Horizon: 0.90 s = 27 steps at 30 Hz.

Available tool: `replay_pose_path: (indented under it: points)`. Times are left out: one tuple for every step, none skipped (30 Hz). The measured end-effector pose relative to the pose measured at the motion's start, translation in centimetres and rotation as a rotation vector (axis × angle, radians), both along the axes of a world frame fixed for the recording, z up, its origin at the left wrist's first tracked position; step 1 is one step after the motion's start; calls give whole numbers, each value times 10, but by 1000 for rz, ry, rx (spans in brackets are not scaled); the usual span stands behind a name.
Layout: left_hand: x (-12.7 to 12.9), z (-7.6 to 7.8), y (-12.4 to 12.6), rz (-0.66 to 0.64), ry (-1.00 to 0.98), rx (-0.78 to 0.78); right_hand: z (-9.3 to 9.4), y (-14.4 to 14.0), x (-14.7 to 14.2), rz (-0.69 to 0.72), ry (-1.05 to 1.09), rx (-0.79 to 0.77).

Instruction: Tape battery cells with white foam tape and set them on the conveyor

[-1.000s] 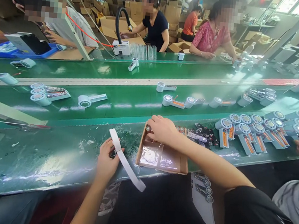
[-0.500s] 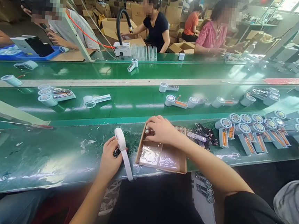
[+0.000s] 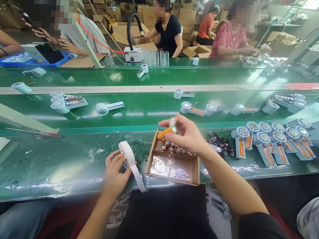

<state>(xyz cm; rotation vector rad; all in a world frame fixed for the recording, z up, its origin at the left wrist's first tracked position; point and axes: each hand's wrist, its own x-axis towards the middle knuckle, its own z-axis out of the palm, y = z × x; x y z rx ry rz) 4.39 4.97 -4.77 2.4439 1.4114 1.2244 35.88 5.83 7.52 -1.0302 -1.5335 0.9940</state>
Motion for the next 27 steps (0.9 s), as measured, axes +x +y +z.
replay_pose_path:
  points:
    - [1, 6, -5, -8, 18, 49, 5, -9, 0, 7, 57, -21]
    - [3, 13, -9, -20, 44, 97, 9, -18, -1, 1, 67, -30]
    - [5, 21, -13, -39, 81, 140, 12, -25, -4, -20, 33, -26]
    - [7, 29, -17, -65, 130, 173, 13, -31, -7, -50, -33, -6]
    - [9, 37, -20, -95, 189, 197, 14, -35, -11, -79, -116, 25]
    - [12, 44, -22, -131, 251, 216, 14, -38, -15, -100, -196, 61]
    - [14, 51, -23, -165, 307, 230, 13, -40, -19, -109, -262, 96]
    - [16, 56, -24, -196, 355, 242, 11, -41, -23, -106, -308, 125]
    - [17, 61, -24, -220, 392, 255, 9, -42, -25, -96, -333, 143]
    - [18, 65, -24, -235, 420, 266, 7, -42, -28, -87, -340, 153]
    - [19, 67, -24, -242, 440, 278, 4, -41, -29, -85, -339, 153]
    - [20, 69, -23, -242, 453, 288, 2, -41, -31, -87, -338, 146]
    - [20, 71, -23, -235, 462, 298, -1, -42, -32, -91, -340, 133]
    - [21, 71, -23, -224, 466, 308, -4, -42, -33, -98, -342, 120]
    - [21, 72, -24, -213, 467, 316, -7, -43, -33, -108, -336, 105]
    - [22, 72, -24, -202, 468, 318, -10, -45, -34, -116, -316, 84]
    - [23, 72, -25, -190, 466, 314, -13, -46, -35, -119, -276, 50]
    - [25, 73, -26, -178, 463, 306, -16, -49, -35, -112, -217, 0]
    - [26, 73, -27, -168, 459, 296, -19, -51, -36, -98, -138, -63]
    - [28, 74, -28, -160, 454, 287, -22, -53, -37, -84, -45, -133]
    - [30, 74, -29, -152, 446, 280, -26, -56, -38, -78, 54, -197]
    - [32, 75, -31, -145, 436, 274, -29, -58, -41, -91, 154, -243]
    - [34, 76, -32, -139, 426, 269, -32, -61, -43, -125, 253, -263]
    - [36, 77, -32, -131, 413, 264, -36, -63, -47, -180, 351, -252]
    - [38, 78, -33, -123, 398, 257, -38, -64, -52, -250, 446, -213]
    - [40, 78, -34, -114, 378, 250, -41, -65, -57, -325, 539, -157]
    - [42, 78, -35, -107, 354, 245, -43, -66, -63, -400, 630, -95]
